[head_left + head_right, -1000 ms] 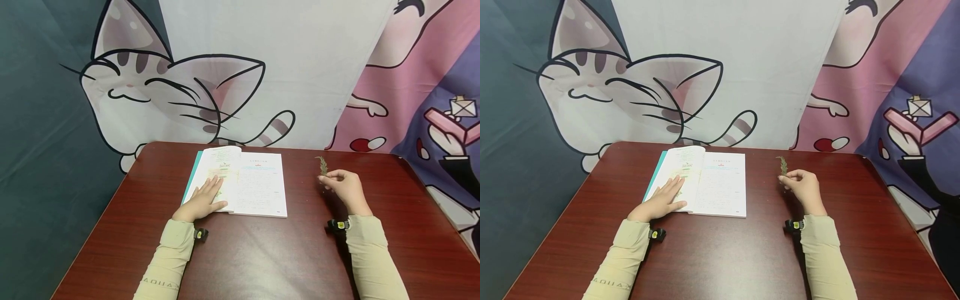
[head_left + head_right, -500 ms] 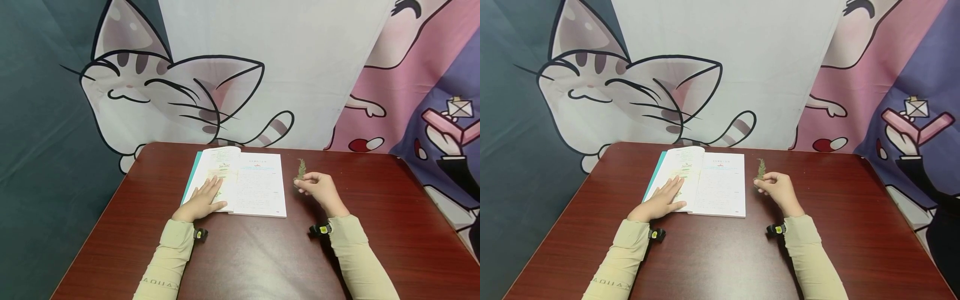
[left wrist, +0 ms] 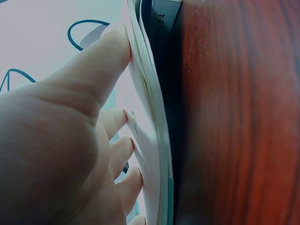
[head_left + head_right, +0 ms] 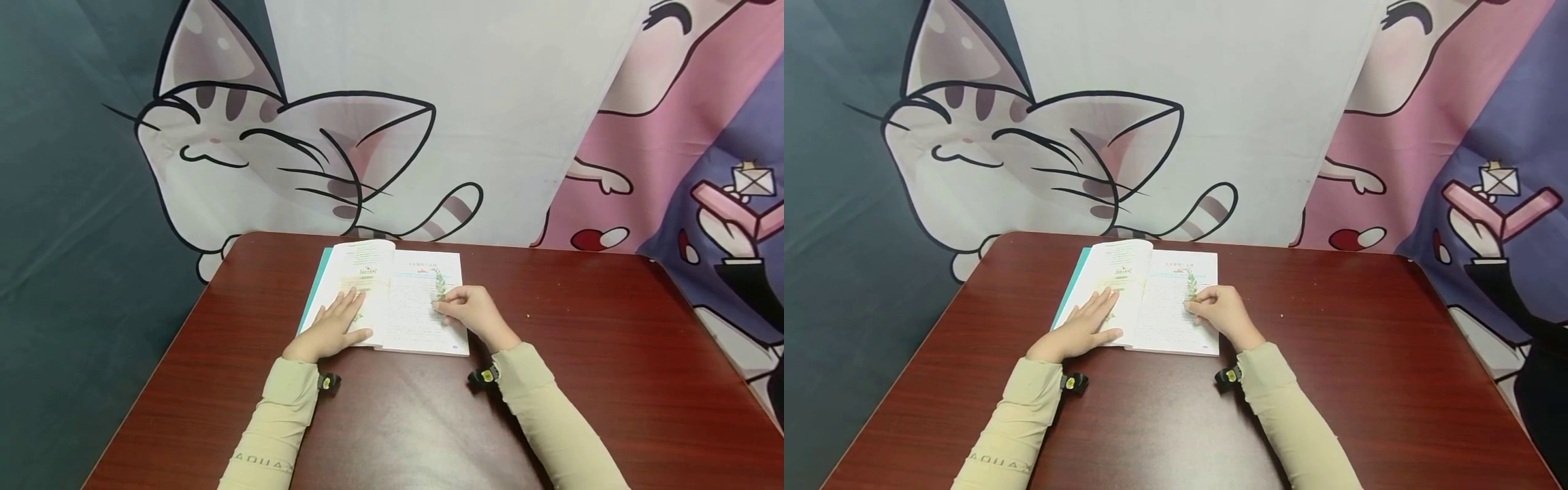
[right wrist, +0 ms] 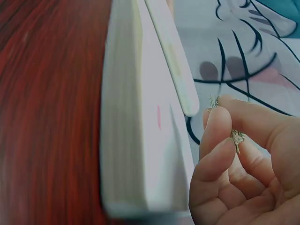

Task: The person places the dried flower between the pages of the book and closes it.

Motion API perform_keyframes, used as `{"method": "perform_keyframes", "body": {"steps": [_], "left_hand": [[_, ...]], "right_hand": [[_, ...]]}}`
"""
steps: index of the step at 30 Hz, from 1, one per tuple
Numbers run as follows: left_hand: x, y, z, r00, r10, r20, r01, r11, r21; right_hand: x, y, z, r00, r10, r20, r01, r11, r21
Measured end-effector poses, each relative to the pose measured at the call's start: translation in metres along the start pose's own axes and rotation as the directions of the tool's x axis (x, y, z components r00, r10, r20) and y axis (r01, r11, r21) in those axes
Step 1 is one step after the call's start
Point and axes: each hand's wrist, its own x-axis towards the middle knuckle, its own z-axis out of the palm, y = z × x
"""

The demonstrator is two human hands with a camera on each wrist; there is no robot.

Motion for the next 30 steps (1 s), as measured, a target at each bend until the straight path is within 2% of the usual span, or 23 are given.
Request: {"method": "perform_keyframes", "body": {"steps": [7,12,21,30], "left_hand": [[0.000,0.000,0.000,1.000,0.005,-0.008,-0.005,1.000,-0.008],[0.000,0.001,-0.001,1.000,0.005,-0.005,-0.005,1.000,-0.008],[0.000,0.001,-0.002,1.000,0.007,-0.010,-0.007,1.000,-0.012],[0.001,-0.002,-0.001,1.000,0.004,-0.001,-0.004,1.000,-0.012]], "right_hand": [[0.011,-0.011,0.022,0.999,0.039,-0.020,-0.041,0.990,-0.135],[0.014,-0.017,0.032,1.000,0.004,-0.019,-0.008,0.974,-0.226],[0.010,-0.022,0.041,0.997,-0.066,-0.044,0.052,0.964,-0.262],[0.001,-0.029,0.038,0.986,-0.132,-0.102,0.077,0.902,-0.425]]}}
